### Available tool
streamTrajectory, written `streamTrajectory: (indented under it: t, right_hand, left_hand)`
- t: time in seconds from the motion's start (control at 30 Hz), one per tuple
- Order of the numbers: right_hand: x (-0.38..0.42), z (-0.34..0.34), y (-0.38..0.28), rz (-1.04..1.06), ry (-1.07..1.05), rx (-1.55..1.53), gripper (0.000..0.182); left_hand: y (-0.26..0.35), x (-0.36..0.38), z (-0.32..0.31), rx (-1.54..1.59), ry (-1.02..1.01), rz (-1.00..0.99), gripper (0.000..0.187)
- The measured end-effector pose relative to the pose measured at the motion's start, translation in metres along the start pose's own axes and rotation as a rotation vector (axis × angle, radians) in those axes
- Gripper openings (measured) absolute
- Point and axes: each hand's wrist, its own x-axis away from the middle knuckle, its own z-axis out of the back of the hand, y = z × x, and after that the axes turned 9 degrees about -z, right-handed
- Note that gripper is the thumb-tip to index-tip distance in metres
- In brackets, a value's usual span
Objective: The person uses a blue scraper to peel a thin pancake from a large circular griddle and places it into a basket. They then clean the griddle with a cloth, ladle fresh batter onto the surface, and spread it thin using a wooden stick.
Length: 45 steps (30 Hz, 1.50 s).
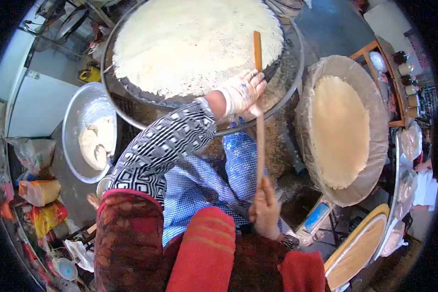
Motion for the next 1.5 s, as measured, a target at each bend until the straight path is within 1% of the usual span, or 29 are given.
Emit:
streamTrajectory:
  t: [0.03,0.1,0.13,0.17,0.2,0.27,0.33,0.37,0.43,0.47,0.5,0.57,0.63,0.7,0.73,0.83,0.87,0.93,0.97,1.0,1.03,1.1,1.13,1.17,1.2,1.23,1.37,1.43,1.5]
  right_hand:
    - [-0.003,-0.001,-0.002,0.007,0.016,0.003,0.045]
    - [-0.016,-0.009,-0.008,0.025,-0.179,0.011,0.047]
    - [-0.022,-0.015,-0.018,-0.027,-0.274,-0.064,0.047]
    - [-0.030,-0.024,-0.025,-0.030,-0.273,-0.074,0.047]
    - [-0.039,-0.035,-0.031,-0.030,-0.376,-0.025,0.047]
    - [-0.057,-0.058,-0.044,-0.020,-0.491,0.041,0.048]
    - [-0.071,-0.082,-0.050,0.023,-0.616,0.285,0.045]
    - [-0.077,-0.088,-0.047,0.024,-0.636,0.293,0.045]
    - [-0.087,-0.100,-0.041,0.523,-0.556,0.503,0.042]
    - [-0.085,-0.096,-0.046,0.632,-0.540,0.520,0.038]
    - [-0.080,-0.090,-0.047,0.567,-0.511,0.508,0.038]
    - [-0.078,-0.085,-0.044,0.475,-0.454,0.515,0.037]
    - [-0.082,-0.086,-0.038,0.420,-0.401,0.555,0.037]
    - [-0.076,-0.092,-0.039,0.486,-0.509,0.701,0.037]
    - [-0.078,-0.091,-0.029,0.641,-0.529,0.607,0.037]
    - [-0.067,-0.068,-0.027,0.491,-0.436,0.386,0.036]
    - [-0.076,-0.059,-0.014,0.729,-0.387,0.290,0.033]
    - [-0.063,-0.052,-0.023,0.420,-0.382,0.514,0.032]
    - [-0.069,-0.054,-0.011,0.685,-0.420,0.560,0.034]
    - [-0.057,-0.059,-0.018,0.620,-0.477,0.620,0.036]
    - [-0.059,-0.059,-0.011,0.730,-0.549,0.640,0.038]
    - [-0.051,-0.050,-0.009,0.664,-0.477,0.498,0.036]
    - [-0.054,-0.039,-0.010,0.832,-0.431,0.446,0.037]
    - [-0.047,-0.018,-0.014,0.637,-0.371,0.385,0.037]
    - [-0.063,0.005,-0.006,1.141,-0.233,0.539,0.038]
    - [-0.050,0.020,-0.016,0.854,-0.223,0.480,0.039]
    - [-0.014,0.039,-0.040,0.182,-0.152,0.223,0.038]
    - [-0.016,0.022,-0.053,0.275,-0.089,0.187,0.040]
    - [-0.024,0.005,-0.084,0.184,-0.156,0.131,0.046]
  left_hand:
    - [-0.001,-0.007,-0.025,-0.146,-0.126,-0.029,0.098]
    - [-0.016,-0.004,0.025,0.057,-0.261,0.067,0.095]
    - [-0.036,0.016,0.017,0.201,-0.038,0.024,0.091]
    - [-0.045,0.026,0.050,0.180,-0.279,0.098,0.088]
    - [-0.064,0.062,0.027,0.124,-0.041,0.133,0.086]
    - [-0.082,0.129,0.037,0.053,-0.036,0.267,0.062]
    - [-0.077,0.184,0.066,-0.075,-0.159,0.456,0.066]
    - [-0.067,0.213,0.081,-0.073,-0.156,0.525,0.075]
    - [-0.035,0.261,0.101,-0.155,0.012,0.562,0.069]
    - [-0.015,0.272,0.110,-0.140,0.132,0.655,0.065]
    - [0.005,0.288,0.113,-0.258,0.100,0.736,0.062]
    - [0.032,0.308,0.119,-0.121,-0.036,0.803,0.061]
    - [0.044,0.313,0.087,-0.167,-0.255,0.648,0.060]
    - [0.039,0.301,0.062,-0.115,0.032,0.532,0.041]
    - [0.043,0.297,0.045,-0.185,-0.027,0.556,0.034]
    - [0.065,0.268,0.035,-0.154,-0.136,0.641,0.022]
    - [0.073,0.257,0.031,-0.178,-0.093,0.649,0.019]
    - [0.095,0.227,0.025,-0.191,-0.078,0.712,0.020]
    - [0.105,0.211,0.021,-0.213,-0.040,0.726,0.021]
    - [0.115,0.193,0.017,-0.102,-0.078,0.756,0.022]
    - [0.122,0.179,0.016,0.003,-0.114,0.788,0.023]
    - [0.135,0.169,0.016,0.032,0.340,0.553,0.036]
    - [0.142,0.163,0.026,0.186,0.370,0.617,0.048]
    - [0.138,0.155,0.034,0.341,0.472,0.690,0.051]
    - [0.135,0.146,0.043,0.491,0.590,0.757,0.054]
    - [0.116,0.136,0.062,0.070,0.515,0.549,0.056]
    - [0.024,0.053,0.099,0.136,0.253,0.290,0.063]
    - [-0.023,0.015,0.081,0.137,0.246,0.116,0.071]
    - [-0.063,-0.008,0.031,0.106,0.107,0.120,0.078]
